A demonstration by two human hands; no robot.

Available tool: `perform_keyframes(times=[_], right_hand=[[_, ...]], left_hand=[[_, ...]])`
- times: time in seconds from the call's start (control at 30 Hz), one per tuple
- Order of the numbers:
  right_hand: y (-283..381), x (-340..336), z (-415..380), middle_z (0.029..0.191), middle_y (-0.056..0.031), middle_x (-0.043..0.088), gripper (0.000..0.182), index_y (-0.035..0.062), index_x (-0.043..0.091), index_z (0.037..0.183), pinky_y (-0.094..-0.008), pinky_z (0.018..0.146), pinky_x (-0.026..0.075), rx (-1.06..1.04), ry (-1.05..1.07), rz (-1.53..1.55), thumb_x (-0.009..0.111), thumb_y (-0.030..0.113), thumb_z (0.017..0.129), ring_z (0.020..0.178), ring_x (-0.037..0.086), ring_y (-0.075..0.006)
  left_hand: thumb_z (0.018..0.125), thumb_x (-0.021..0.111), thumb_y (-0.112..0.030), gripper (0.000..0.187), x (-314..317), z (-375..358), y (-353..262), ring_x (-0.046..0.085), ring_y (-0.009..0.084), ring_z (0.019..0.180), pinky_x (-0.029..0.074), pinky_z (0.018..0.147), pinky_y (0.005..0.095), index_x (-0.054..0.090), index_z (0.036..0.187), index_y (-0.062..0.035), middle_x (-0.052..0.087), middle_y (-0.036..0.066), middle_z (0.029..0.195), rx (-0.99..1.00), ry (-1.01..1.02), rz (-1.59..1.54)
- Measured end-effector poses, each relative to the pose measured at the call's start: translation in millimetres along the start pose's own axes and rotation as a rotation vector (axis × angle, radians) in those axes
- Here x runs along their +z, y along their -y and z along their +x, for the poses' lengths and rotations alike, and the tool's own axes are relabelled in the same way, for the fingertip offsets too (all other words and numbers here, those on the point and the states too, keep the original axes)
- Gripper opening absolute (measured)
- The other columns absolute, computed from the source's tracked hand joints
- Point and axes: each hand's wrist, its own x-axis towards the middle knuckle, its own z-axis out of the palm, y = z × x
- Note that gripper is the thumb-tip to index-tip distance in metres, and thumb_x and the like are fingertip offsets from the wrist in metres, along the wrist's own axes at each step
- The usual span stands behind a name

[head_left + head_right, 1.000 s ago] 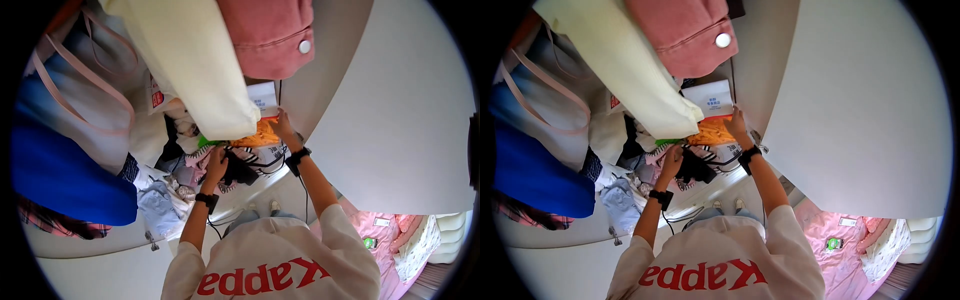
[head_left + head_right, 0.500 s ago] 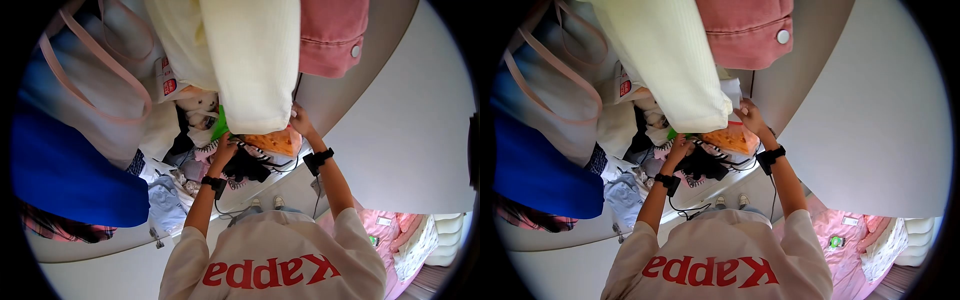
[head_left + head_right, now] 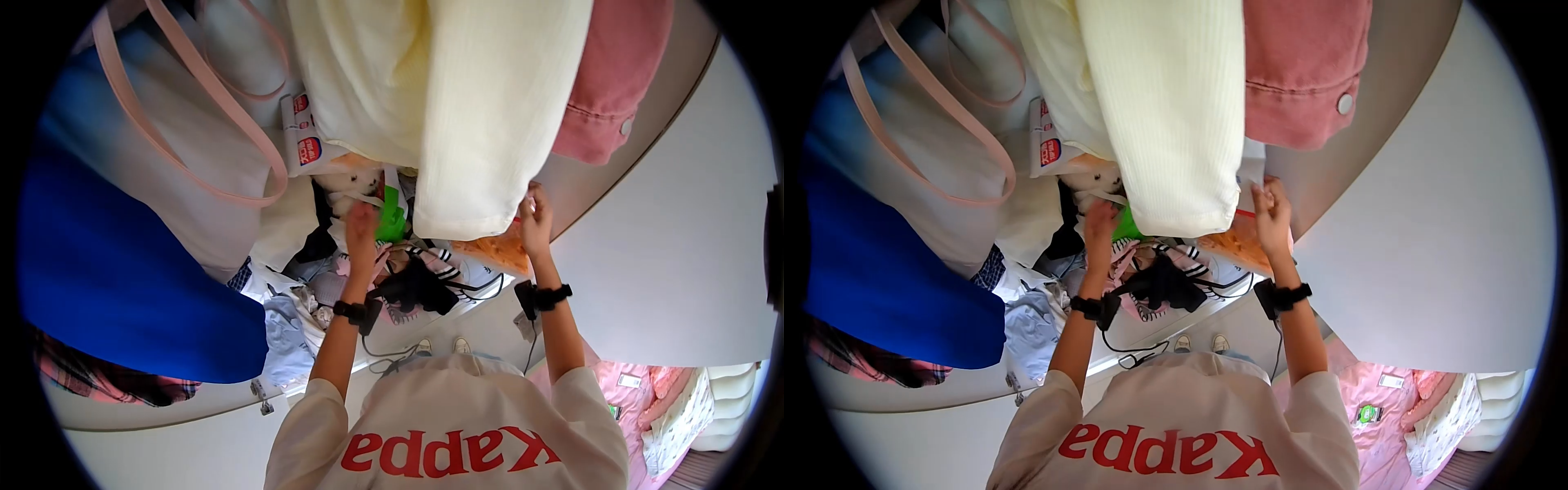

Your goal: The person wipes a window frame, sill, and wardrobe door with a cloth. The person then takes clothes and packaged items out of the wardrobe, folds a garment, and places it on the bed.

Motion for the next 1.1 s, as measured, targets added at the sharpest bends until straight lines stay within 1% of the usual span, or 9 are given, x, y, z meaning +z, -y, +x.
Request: perform_keyframes(times=[0.07,0.23,0.33,0.43,0.53,0.67,0.73,0.93,1.1], right_hand=[[0.3,-7.8,-8.5,0.095,-0.0064,0.054,0.016,-0.0011,0.046,0.080,-0.0242,0.078,0.038,0.099,-0.005,-0.018,0.053,0.011,0.089,0.081,0.045,-0.0121],[23.6,-16.8,-31.7,0.093,-0.0043,0.054,0.017,0.0007,0.045,0.077,-0.0221,0.078,0.036,0.149,-0.048,-0.006,0.051,0.011,0.090,0.082,0.045,-0.0086],[34.3,-39.7,-55.4,0.091,-0.0024,0.054,0.017,0.0027,0.046,0.076,-0.0212,0.078,0.036,0.187,-0.165,0.106,0.051,0.009,0.090,0.082,0.045,-0.0070],[49.5,-72.1,-88.7,0.093,-0.0010,0.054,0.016,0.0041,0.046,0.076,-0.0208,0.078,0.036,0.226,-0.310,0.156,0.051,0.008,0.090,0.082,0.045,-0.0054],[76.4,-99.6,-123.1,0.097,-0.0035,0.056,0.016,0.0027,0.047,0.076,-0.0221,0.080,0.037,0.262,-0.400,0.074,0.051,0.008,0.090,0.086,0.047,-0.0073],[109.7,-117.7,-151.5,0.103,-0.0085,0.057,0.015,0.0006,0.047,0.077,-0.0245,0.084,0.037,0.253,-0.449,-0.087,0.051,0.007,0.089,0.092,0.050,-0.0109],[112.3,-127.8,-164.6,0.105,-0.0109,0.058,0.014,-0.0001,0.047,0.078,-0.0255,0.085,0.038,0.271,-0.458,-0.149,0.051,0.007,0.089,0.095,0.051,-0.0124],[105.0,-144.0,-181.3,0.102,-0.0120,0.059,0.017,0.0017,0.045,0.074,-0.0238,0.083,0.038,0.374,-0.537,-0.197,0.052,0.007,0.089,0.092,0.051,-0.0119],[125.9,-170.8,-185.9,0.091,-0.0077,0.057,0.017,0.0030,0.044,0.072,-0.0235,0.077,0.036,0.406,-0.287,-0.111,0.054,0.004,0.087,0.083,0.048,-0.0114]], left_hand=[[0.087,0.058,-0.024,0.045,11.8,25.5,-59.7,0.051,0.0155,0.106,0.043,0.085,0.0289,0.042,0.124,-0.0042,0.051,0.008,0.116,-0.067,-0.220,-0.272],[0.081,0.064,-0.035,0.060,2.2,97.8,-100.0,0.049,0.0206,0.110,0.042,0.088,0.0331,0.038,0.125,-0.0032,0.052,0.008,0.116,-0.131,-0.358,-0.450],[0.079,0.067,-0.039,0.060,-18.1,136.1,-73.5,0.053,0.0204,0.099,0.044,0.081,0.0343,0.041,0.120,-0.0039,0.051,0.008,0.113,-0.221,-0.430,-0.459],[0.078,0.067,-0.040,0.059,-24.4,139.3,-81.8,0.052,0.0179,0.083,0.045,0.072,0.0353,0.043,0.117,-0.0034,0.054,0.007,0.103,-0.207,-0.538,-0.242],[0.081,0.065,-0.038,0.050,-19.6,117.7,-112.3,0.048,0.0151,0.068,0.045,0.062,0.0315,0.047,0.108,0.0001,0.054,0.007,0.091,0.064,-0.567,-0.170],[0.088,0.058,-0.027,0.037,-61.8,95.3,-131.2,0.056,0.0158,0.081,0.046,0.070,0.0261,0.054,0.107,0.0046,0.058,0.011,0.101,0.234,-0.450,0.170],[0.089,0.056,-0.024,0.040,-47.8,61.4,-163.5,0.057,0.0183,0.093,0.047,0.079,0.0297,0.050,0.116,0.0042,0.057,0.013,0.109,0.164,-0.379,-0.005],[0.087,0.058,-0.021,0.037,-90.8,21.4,-145.1,0.059,0.0190,0.091,0.048,0.078,0.0299,0.050,0.115,0.0033,0.057,0.013,0.109,-0.018,-0.271,0.112],[0.087,0.058,-0.017,0.028,-104.9,-11.3,-128.2,0.057,0.0139,0.087,0.046,0.075,0.0274,0.055,0.106,0.0041,0.061,0.008,0.099,-0.079,0.036,0.436]])
